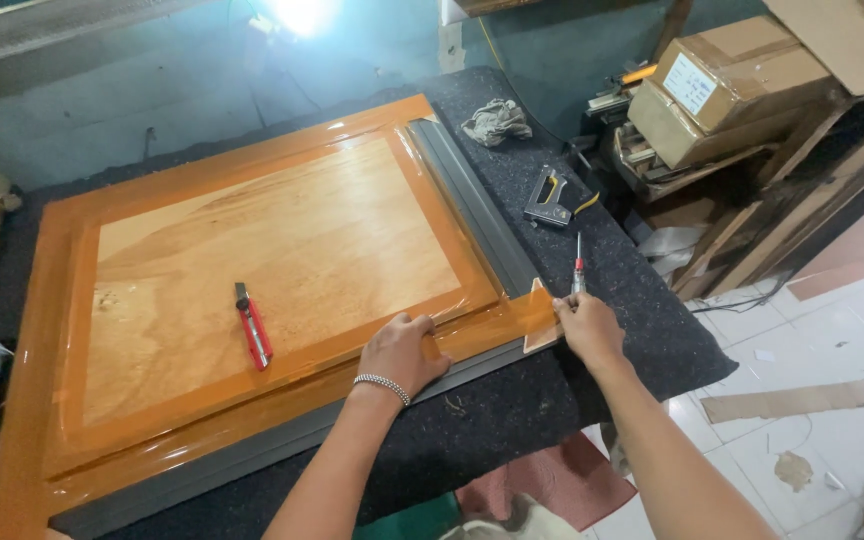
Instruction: Applying adhesive tape to the back of a picture frame and smoothing it with a cloth to seal the backing.
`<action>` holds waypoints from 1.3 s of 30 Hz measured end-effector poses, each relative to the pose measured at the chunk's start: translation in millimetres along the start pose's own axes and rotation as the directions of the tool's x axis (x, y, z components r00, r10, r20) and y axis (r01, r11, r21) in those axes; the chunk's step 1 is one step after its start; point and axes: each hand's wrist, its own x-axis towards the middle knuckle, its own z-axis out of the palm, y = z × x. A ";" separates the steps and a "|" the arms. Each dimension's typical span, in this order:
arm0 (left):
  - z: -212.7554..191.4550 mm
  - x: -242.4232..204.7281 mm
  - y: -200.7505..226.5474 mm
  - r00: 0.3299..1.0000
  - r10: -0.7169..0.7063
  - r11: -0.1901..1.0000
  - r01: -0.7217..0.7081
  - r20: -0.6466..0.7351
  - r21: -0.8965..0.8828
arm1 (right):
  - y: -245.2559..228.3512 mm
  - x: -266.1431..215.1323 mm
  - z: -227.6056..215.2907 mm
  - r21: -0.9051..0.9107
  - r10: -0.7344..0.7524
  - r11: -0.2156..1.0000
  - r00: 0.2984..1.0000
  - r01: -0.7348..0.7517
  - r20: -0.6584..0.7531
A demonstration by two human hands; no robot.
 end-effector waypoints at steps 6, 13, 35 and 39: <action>-0.7 -0.8 1.7 1.000 -0.004 1.000 0.004 0.009 0.012 | -18.3 -37.9 -21.8 -0.068 -0.049 0.997 0.970 0.034 -0.237; -1.6 -2.9 -2.1 0.999 0.041 0.999 -0.042 0.017 0.015 | 19.3 -31.2 24.1 -0.295 -0.323 0.927 0.892 0.232 -0.315; -63.1 -123.9 -265.3 0.997 -0.039 0.991 0.030 0.069 0.133 | -52.0 -72.8 50.3 -0.281 -0.329 0.924 0.914 0.260 -0.236; -90.9 -189.2 -373.5 0.983 -0.182 0.928 0.162 0.029 0.334 | -118.4 -108.8 85.1 -0.263 -0.496 0.858 0.843 0.441 -0.207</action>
